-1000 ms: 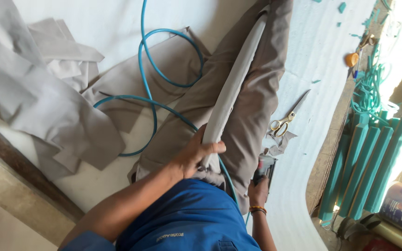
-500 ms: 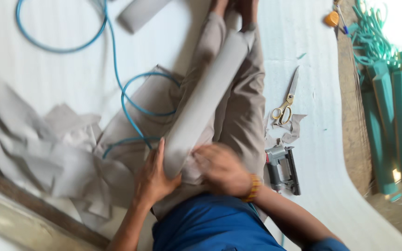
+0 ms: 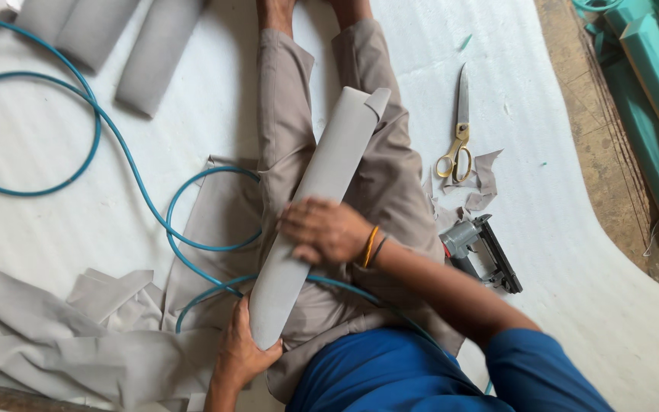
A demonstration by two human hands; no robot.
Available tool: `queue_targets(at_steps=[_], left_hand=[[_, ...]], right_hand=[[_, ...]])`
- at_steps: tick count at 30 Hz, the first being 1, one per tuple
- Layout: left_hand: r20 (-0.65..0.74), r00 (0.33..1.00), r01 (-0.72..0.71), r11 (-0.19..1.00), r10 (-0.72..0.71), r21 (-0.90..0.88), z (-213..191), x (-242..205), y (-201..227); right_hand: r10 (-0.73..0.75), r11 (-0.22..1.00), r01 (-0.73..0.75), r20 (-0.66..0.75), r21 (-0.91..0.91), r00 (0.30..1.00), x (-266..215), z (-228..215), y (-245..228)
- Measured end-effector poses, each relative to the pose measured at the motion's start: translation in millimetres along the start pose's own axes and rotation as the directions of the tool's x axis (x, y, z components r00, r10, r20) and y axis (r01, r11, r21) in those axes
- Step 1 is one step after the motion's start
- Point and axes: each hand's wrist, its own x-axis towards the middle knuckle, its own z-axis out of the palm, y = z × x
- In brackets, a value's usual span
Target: The person wraps a long wooden dowel with gray fabric, securing it with a pneumatic staple gun. They repeatedly fold the fabric, staple it, and trim excess material with scissors.
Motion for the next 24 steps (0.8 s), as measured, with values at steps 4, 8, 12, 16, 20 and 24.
queue_targets(at_steps=[4, 8, 12, 16, 20, 24], left_hand=[[0.073, 0.992, 0.099, 0.994, -0.102, 0.042, -10.1, 3.5, 6.2], [0.109, 0.985, 0.120, 0.985, -0.134, 0.126, -22.5, 4.8, 7.8], [0.002, 1.000, -0.008, 0.980, 0.008, 0.197, -17.0, 5.7, -9.1], [-0.156, 0.965, -0.129, 0.896, 0.213, 0.424, -25.0, 4.1, -27.7], [-0.247, 0.924, -0.028, 0.697, 0.291, 0.717, -58.1, 5.7, -47.1], [-0.215, 0.860, -0.057, 0.507, 0.462, 0.860, -81.3, 11.1, -56.7]], right_hand=[[0.218, 0.973, -0.215, -0.026, 0.084, 0.976, -9.2, -25.6, 92.5], [0.405, 0.886, -0.421, -0.120, -0.195, 0.906, -9.1, -72.8, 182.6], [0.901, 0.415, -0.889, -0.226, 0.195, 0.371, -9.5, -110.9, 212.2], [0.853, -0.052, -0.485, 0.292, 0.873, 0.433, -20.4, -137.3, 176.1], [0.800, -0.146, -0.099, 0.176, 0.984, 0.573, -35.2, -154.1, 125.5], [0.739, 0.020, -0.197, 0.119, 0.980, 0.663, -46.8, -148.5, 103.5]])
